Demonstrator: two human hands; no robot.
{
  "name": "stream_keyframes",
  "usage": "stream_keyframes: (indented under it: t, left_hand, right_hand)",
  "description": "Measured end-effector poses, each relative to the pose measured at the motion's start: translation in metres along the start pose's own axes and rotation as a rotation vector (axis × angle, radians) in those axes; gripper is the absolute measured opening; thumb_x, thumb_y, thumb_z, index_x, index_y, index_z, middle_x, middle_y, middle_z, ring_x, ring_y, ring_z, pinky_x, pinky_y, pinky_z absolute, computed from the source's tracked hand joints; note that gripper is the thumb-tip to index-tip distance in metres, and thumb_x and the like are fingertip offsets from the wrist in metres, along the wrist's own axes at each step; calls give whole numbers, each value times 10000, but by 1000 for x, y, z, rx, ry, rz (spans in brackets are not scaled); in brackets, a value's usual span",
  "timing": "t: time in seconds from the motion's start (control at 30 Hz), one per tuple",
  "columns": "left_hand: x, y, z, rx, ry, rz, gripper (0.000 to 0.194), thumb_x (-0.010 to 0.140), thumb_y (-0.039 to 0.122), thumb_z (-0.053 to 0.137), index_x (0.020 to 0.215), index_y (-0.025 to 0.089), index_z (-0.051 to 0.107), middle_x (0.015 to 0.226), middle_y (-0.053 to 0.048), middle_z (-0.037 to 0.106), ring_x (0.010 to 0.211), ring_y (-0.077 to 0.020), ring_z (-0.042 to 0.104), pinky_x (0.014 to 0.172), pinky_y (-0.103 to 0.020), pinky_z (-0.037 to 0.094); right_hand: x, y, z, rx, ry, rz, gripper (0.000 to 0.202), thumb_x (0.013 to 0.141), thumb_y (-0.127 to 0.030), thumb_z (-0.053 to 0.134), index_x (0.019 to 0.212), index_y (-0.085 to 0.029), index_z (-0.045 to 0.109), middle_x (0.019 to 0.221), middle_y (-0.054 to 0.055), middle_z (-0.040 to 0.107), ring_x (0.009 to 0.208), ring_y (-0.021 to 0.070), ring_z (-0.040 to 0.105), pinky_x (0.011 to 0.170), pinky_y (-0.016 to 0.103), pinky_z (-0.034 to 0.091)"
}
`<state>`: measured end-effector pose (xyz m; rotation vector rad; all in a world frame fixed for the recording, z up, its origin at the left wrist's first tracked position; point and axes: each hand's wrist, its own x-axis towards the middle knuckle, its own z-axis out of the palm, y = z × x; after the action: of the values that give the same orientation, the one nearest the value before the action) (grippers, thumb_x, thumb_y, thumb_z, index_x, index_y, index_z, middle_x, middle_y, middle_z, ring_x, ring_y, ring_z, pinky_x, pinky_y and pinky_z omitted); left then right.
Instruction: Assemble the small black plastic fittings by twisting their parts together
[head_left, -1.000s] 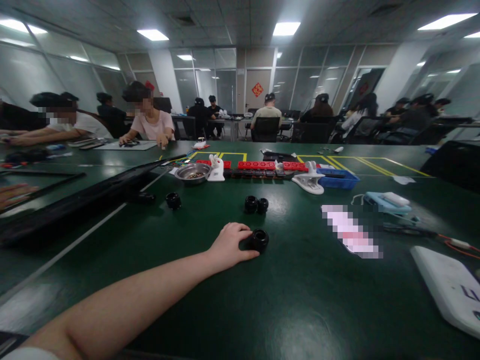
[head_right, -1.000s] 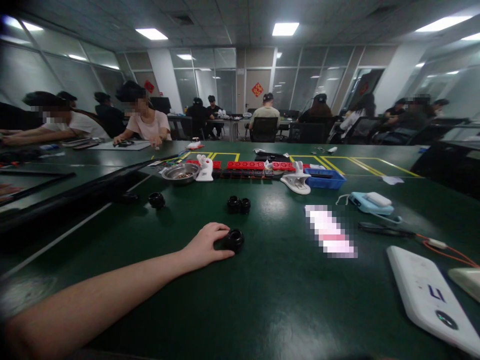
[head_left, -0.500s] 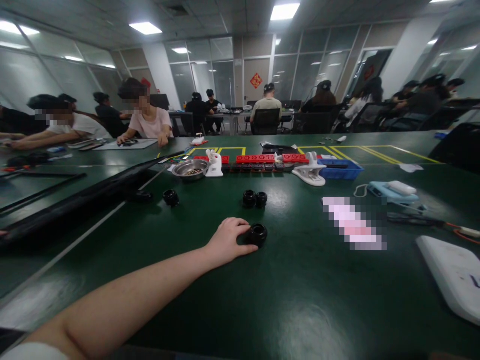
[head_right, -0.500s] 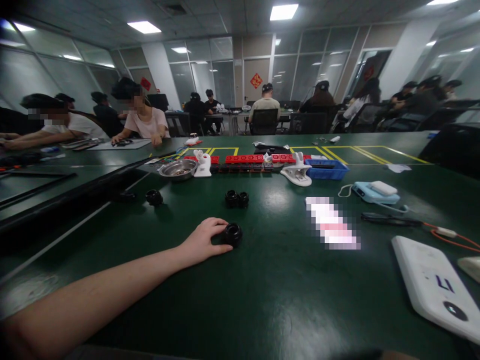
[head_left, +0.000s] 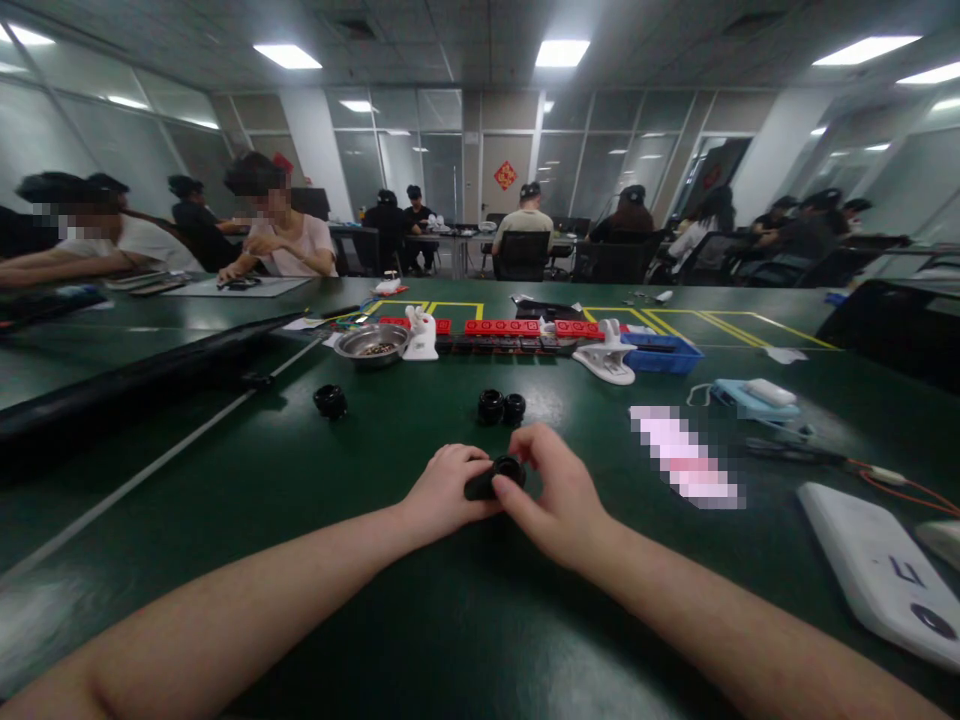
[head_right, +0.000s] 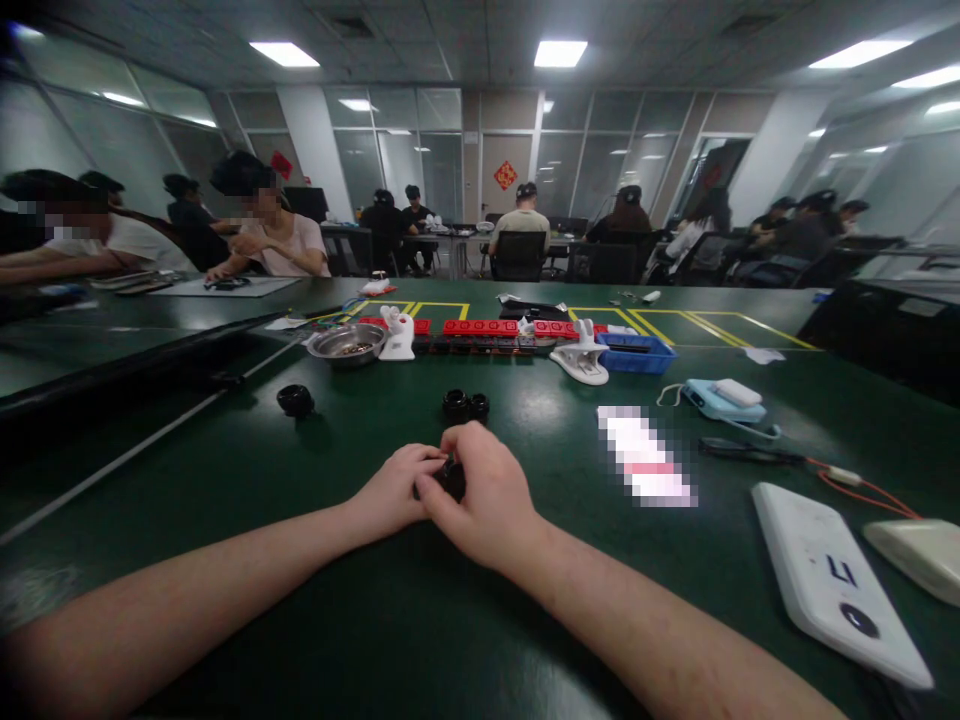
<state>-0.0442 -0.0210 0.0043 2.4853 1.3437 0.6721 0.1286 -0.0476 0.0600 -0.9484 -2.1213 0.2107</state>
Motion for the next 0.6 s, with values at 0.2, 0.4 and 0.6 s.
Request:
stream_keyframes:
  t: [0.2,0.4,0.6]
  left_hand:
    - [1,-1,1,9,-12,14,355,653,294,641,988,185,605,1049,-71,557,965,-240,483,875,-389,372]
    - [2,8,-7,-19,-36,-17,347,686,389,624,977,201,609,1046,-60,550,981,-242,469,875,-395,368]
    - [1,8,-8,-4,-67,-24,384,685,423,628,1009,219,600,1060,-60,541,998,-251,455,872,-402,364]
  right_hand:
    - [-2,12,22,-259,-167,29,375,739,-421,528,984,-140,492,808,87,602,713,222,560,625,335,406]
    - [-1,21,11,-37,-256,81,359,719,-158,457,1070,-168,384,707,6,537,628,156,534,571,264,412]
    - [-6,27,14,8,-96,224,437,650,-313,606,1009,-180,396,782,28,501,706,191,517,618,322,440]
